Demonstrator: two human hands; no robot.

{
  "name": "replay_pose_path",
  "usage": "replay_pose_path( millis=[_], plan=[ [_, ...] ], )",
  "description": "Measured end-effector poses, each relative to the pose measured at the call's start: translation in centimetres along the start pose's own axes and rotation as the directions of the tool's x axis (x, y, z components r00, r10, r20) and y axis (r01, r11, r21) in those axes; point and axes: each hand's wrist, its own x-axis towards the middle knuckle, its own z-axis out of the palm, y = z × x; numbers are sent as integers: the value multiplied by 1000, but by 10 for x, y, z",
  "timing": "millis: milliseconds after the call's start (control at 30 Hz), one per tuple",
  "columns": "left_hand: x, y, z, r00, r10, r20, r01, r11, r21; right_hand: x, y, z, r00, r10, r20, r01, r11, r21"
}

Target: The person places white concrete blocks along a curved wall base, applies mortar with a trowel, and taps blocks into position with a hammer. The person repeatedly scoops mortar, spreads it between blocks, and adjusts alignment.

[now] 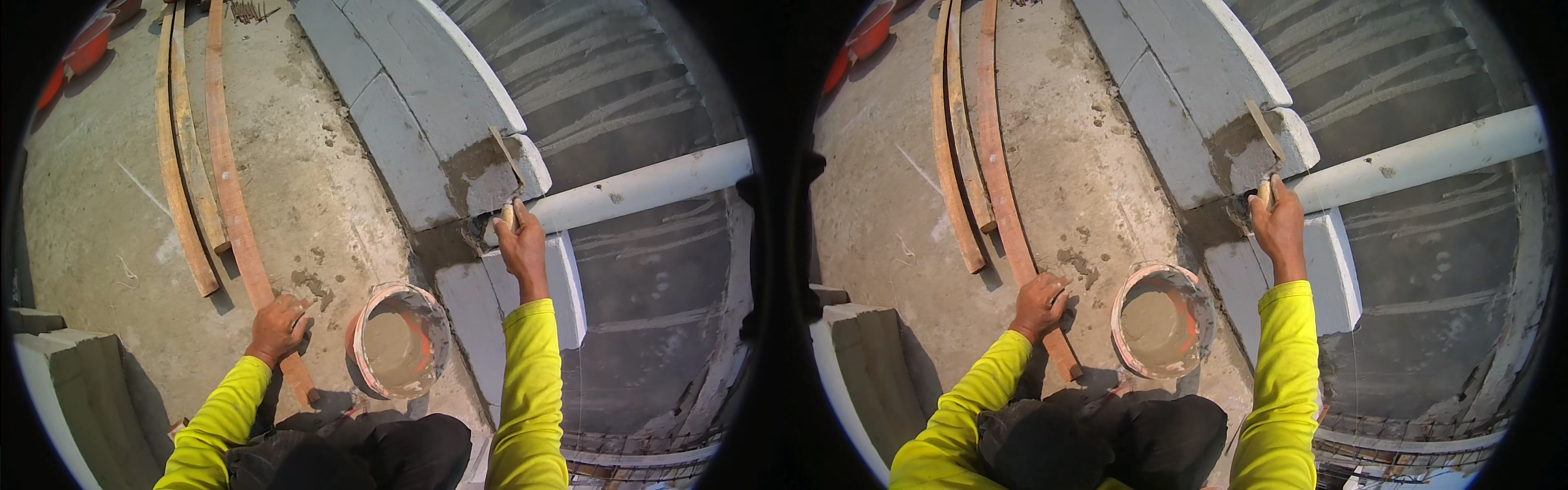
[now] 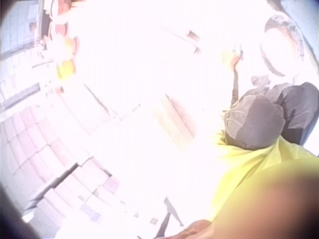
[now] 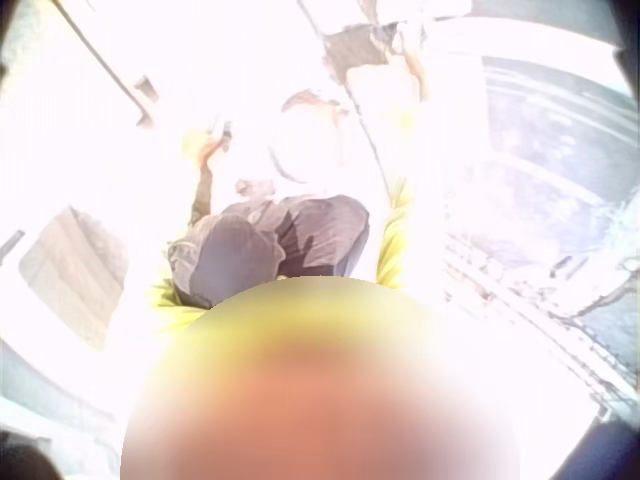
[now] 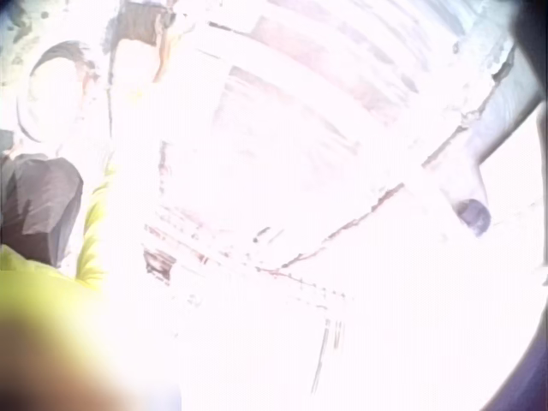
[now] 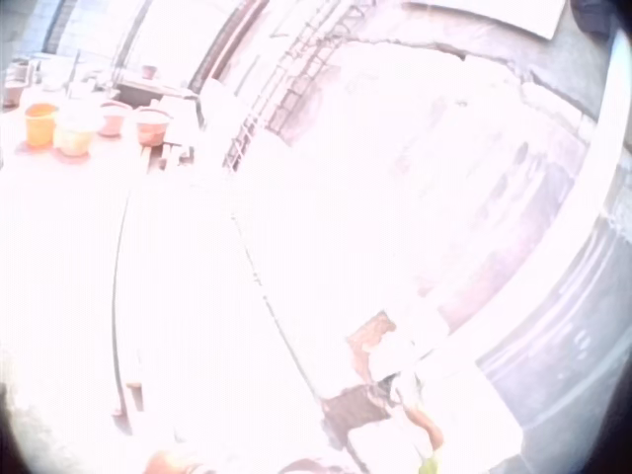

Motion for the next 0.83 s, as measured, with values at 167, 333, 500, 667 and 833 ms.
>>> replay_pose_path(
  millis=[167,333,500,667,833],
  plan=[
    [-1,-1,1,1000,8,4,-8,1000,-16,26,-3,-50,975,112,192,-120,992,27],
    [2,0,-1,1000,16,5,-16,1000,-18,28,-10,-54,925,248,287,-318,919,232],
    [1,0,-2,1000,8,27,-8,1000,-6,14,-2,-29,931,294,217,-357,858,369],
    [-2,-4,3,999,50,-7,-50,999,14,2,11,-1,955,274,110,-294,846,445],
    [-3,-8,3,997,-10,77,9,1000,13,-6,22,27,940,310,144,-334,749,572]
  ],
)
